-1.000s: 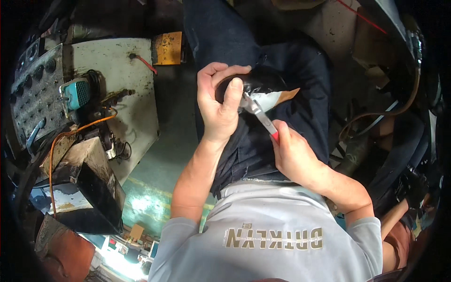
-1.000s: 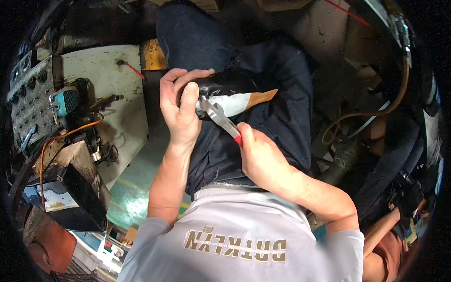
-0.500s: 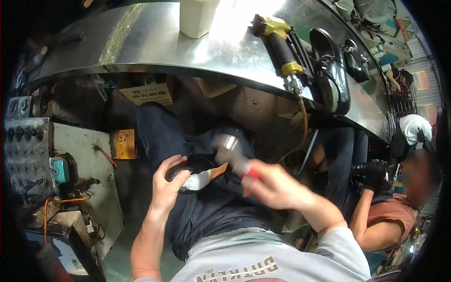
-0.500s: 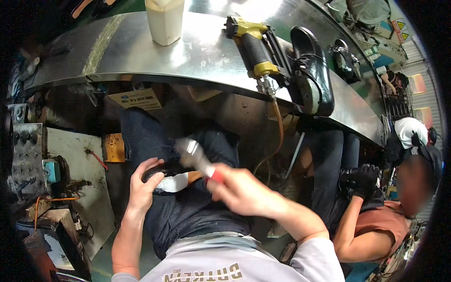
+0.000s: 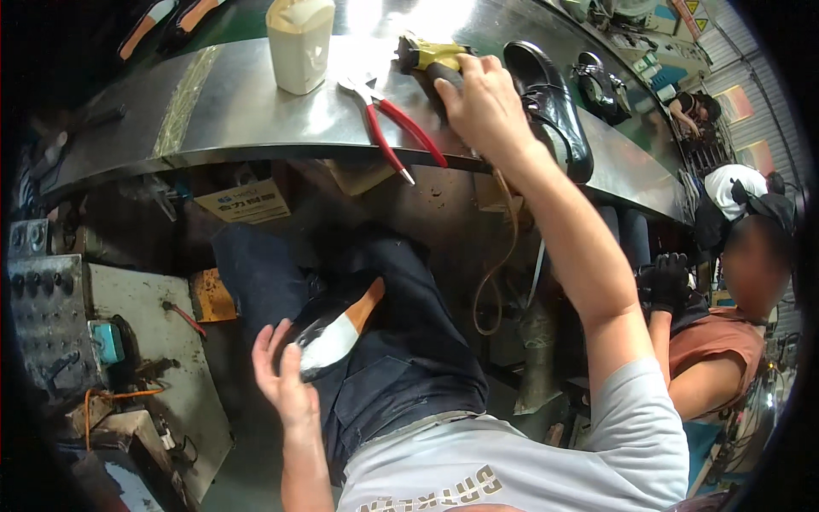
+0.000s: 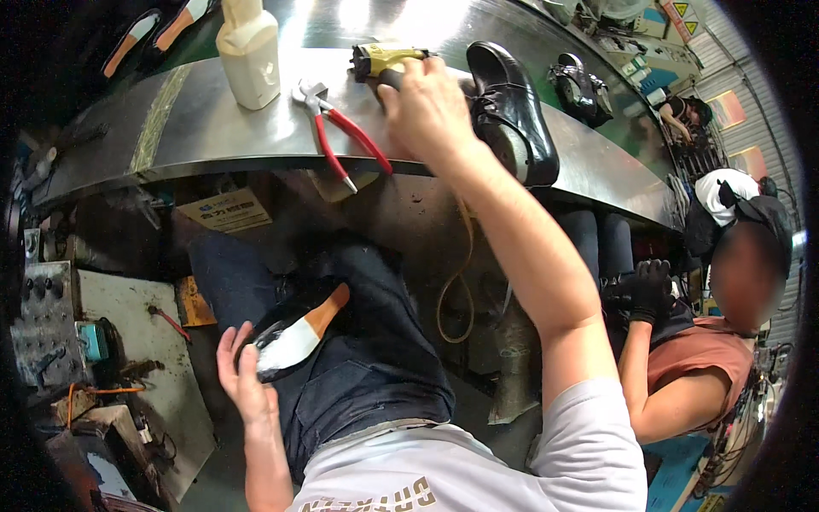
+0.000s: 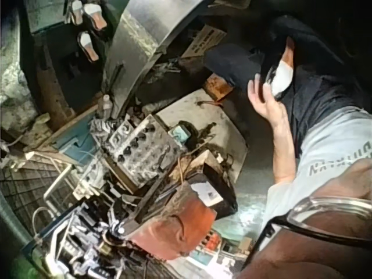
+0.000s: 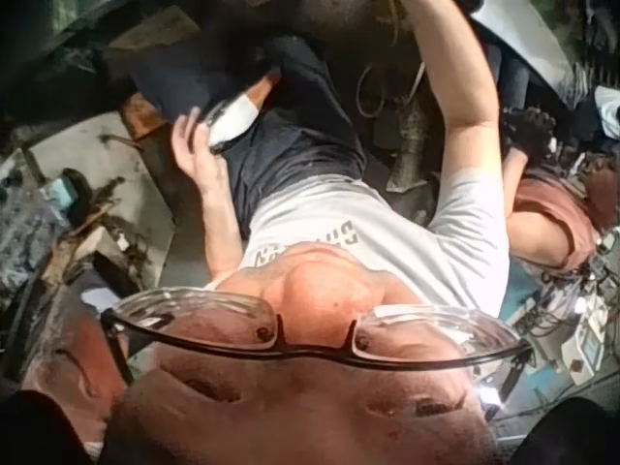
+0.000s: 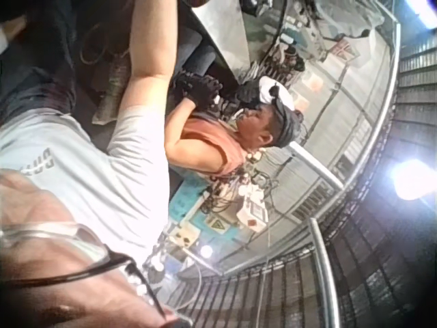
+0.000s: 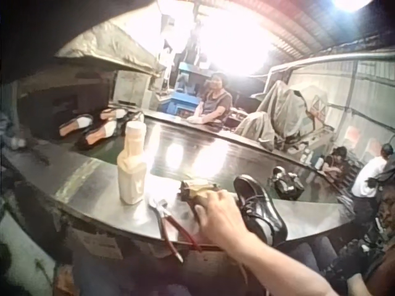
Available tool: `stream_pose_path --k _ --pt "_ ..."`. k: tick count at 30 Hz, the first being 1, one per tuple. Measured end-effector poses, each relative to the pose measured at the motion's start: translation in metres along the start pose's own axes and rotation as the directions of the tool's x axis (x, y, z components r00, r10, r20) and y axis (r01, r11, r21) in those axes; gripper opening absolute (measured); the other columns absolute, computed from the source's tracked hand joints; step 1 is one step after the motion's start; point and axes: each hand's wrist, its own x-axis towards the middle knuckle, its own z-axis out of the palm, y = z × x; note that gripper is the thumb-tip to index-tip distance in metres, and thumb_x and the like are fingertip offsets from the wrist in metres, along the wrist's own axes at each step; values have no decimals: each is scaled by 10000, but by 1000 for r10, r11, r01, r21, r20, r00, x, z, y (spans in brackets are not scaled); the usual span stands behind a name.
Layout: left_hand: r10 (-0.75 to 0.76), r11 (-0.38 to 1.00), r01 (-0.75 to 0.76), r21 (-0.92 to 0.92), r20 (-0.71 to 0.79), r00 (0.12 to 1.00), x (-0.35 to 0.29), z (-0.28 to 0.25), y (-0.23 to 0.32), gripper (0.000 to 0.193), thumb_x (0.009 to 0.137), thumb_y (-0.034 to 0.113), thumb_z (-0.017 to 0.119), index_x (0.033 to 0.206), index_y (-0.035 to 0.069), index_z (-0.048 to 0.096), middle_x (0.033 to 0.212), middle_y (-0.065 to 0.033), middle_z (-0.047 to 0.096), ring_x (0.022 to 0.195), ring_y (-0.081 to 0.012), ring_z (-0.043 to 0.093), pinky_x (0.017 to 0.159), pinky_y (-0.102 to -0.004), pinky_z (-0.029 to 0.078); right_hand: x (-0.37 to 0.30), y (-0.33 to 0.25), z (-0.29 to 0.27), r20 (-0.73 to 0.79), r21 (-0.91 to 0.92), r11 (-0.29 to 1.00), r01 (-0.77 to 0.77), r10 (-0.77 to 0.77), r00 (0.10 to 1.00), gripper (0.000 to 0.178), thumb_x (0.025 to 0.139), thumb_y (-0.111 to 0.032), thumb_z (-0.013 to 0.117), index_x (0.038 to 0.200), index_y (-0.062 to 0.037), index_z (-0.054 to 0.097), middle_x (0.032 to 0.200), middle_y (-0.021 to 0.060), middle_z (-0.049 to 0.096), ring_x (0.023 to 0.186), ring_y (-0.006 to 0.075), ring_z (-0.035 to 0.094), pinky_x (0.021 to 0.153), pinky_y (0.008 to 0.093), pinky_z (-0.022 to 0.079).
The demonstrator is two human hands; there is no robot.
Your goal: The person repairs the sole of a black shoe by applying glue, using pliers to press the sole, and using a pneumatic nail gun to secure it. The person handles multiple shoes on a metal workbench, repeatedly applying adhesive and fastening the sole to the shoe body.
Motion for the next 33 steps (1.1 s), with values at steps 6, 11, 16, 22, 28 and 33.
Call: stream_pose_path --k 6,11,16,22,28,33 --pt "71 977 -85 195 78 994 -3 -8 -21 520 885 -7 666 1364 -22 464 1361 -231 566 1235 -254 561 1058 -372 450 20 5 40 501 -169 973 -157 222 837 557 943 -348 646 1328 38 531 1108 239 676 1008 343 662 909 374 498" --pt "-7 979 -41 202 230 973 2 -3 -24 536 884 38 710 1357 -25 466 1359 -218 573 1244 -241 557 1089 -352 416 13 62 -20 434 441 787 -432 234 870 514 957 -356 648 1326 -4 583 1090 120 700 944 228 671 860 302 494" --pt "28 984 -64 169 210 977 -1 -16 -20 539 858 108 778 1309 -9 504 1308 -168 612 1208 -211 584 1057 -331 431 -68 40 -91 352 809 360 -464 336 874 443 950 -151 605 1328 66 531 1270 182 615 1151 256 614 1011 365 470" --pt "50 969 -122 215 311 949 6 -14 -26 542 882 101 757 1334 -18 484 1349 -164 585 1217 -195 573 1065 -318 432 -152 -41 -126 659 742 241 -626 -85 748 388 793 -101 609 1129 83 552 986 178 623 881 225 642 780 330 533" --pt "76 952 -166 258 325 942 3 -13 -27 544 878 116 766 1329 -7 487 1348 -152 583 1232 -197 562 1072 -325 426 -194 -123 -104 943 330 91 -940 -85 323 316 808 -72 656 1087 59 582 875 130 657 727 189 639 650 290 526" --pt "108 954 -190 233 326 939 2 -14 -29 559 874 127 774 1331 0 479 1345 -142 584 1248 -198 550 1085 -329 417 -205 -127 -97 966 191 154 -969 -204 158 259 845 -115 673 1044 30 589 791 24 596 661 100 556 599 253 453"
